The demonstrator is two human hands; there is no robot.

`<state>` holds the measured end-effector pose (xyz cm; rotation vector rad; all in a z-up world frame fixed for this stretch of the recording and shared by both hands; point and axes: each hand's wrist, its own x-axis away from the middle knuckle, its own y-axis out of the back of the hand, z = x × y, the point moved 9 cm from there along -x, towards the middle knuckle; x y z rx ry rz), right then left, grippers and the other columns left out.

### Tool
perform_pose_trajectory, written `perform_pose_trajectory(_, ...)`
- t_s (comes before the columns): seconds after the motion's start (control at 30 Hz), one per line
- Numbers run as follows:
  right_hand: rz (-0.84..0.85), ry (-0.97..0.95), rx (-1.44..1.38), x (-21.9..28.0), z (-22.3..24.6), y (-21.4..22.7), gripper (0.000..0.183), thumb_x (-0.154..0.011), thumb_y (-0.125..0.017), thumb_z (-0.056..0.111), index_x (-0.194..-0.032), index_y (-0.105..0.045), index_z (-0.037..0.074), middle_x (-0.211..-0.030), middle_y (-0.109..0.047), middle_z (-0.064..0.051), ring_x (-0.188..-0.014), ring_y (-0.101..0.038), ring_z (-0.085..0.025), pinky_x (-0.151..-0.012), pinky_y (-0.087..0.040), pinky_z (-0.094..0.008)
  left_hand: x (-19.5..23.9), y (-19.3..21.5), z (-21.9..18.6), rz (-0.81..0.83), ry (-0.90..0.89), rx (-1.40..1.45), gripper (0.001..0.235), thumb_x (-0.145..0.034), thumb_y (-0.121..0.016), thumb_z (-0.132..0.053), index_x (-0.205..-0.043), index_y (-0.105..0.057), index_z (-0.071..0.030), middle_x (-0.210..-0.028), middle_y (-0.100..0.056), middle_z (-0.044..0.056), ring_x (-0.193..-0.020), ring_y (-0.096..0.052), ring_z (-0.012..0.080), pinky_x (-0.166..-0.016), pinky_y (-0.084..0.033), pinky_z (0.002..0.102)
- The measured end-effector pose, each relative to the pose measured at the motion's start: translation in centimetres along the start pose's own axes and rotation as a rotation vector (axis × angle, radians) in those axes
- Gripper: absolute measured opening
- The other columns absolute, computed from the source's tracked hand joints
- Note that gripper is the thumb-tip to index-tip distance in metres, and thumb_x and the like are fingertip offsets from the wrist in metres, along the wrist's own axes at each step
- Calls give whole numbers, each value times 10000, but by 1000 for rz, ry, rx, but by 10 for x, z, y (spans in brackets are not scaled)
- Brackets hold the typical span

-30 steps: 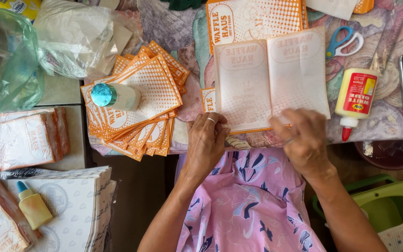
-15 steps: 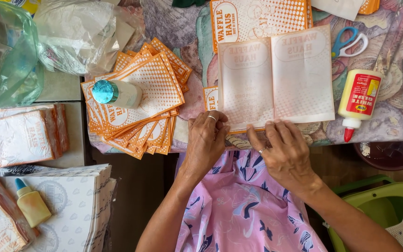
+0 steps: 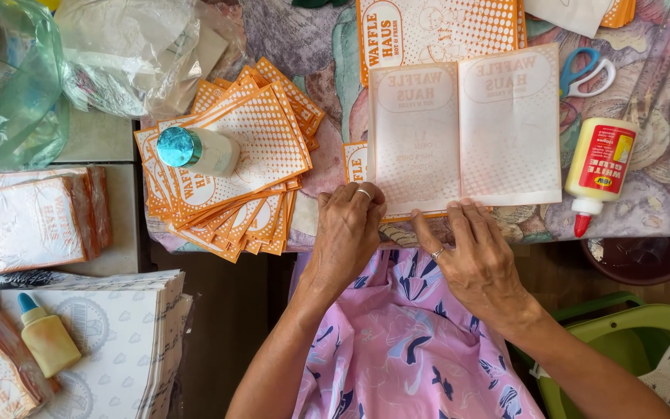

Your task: Applying glue to the edges of paper bags and folding them to complete the assembly.

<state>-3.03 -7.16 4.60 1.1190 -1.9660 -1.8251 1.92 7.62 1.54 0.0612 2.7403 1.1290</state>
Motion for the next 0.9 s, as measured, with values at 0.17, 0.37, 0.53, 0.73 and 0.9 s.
perform_pose_trajectory(0.17, -11, 8, 33, 0, 3, 1, 465, -978, -462, 81, -1395, -639, 188, -1078, -640, -205, -1069, -700, -361, -1009, -588, -482, 0, -4, -4, 56, -4, -127, 47, -939, -674, -151, -901, -671, -125, -782, -605, 57, -783, -658, 269, -770, -444, 380)
perform_pose_trajectory(0.37, -40, 6, 49, -3, 5, 5, 477, -990, -451, 92, -1429, -616, 180, -1077, -629, -221, -1058, -691, -377, -1013, -580, -489, 1, -11, -5, 110, 24, -183, 70, -970, -597, -124, -924, -647, -111, -820, -585, 81, -792, -638, 279, -769, -425, 387)
perform_pose_trajectory(0.53, -66, 13, 36, -8, 6, 11, 484, -995, -436, 86, -1436, -611, 183, -1078, -622, -243, -1051, -684, -400, -1008, -575, -500, 1, -12, -4, 102, 26, -165, 59, -983, -566, -125, -967, -619, -104, -837, -585, 97, -811, -649, 306, -779, -426, 405)
perform_pose_trajectory(0.73, -25, 7, 76, -12, 8, 9, 523, -971, -475, 107, -1474, -566, 216, -1065, -619, -235, -1026, -689, -391, -989, -586, -494, 3, -10, -6, 74, 5, -178, 37, -964, -590, -136, -957, -613, -109, -823, -592, 95, -798, -641, 299, -777, -415, 409)
perform_pose_trajectory(0.9, -22, -37, 235, -22, 12, 9, 455, -1011, -543, 260, -1454, -616, 334, -1028, -637, -194, -942, -714, -325, -900, -625, -406, 4, 14, -8, -51, 113, -91, 131, -976, -572, -7, -1061, -659, -56, -840, -632, 110, -782, -659, 259, -750, -428, 360)
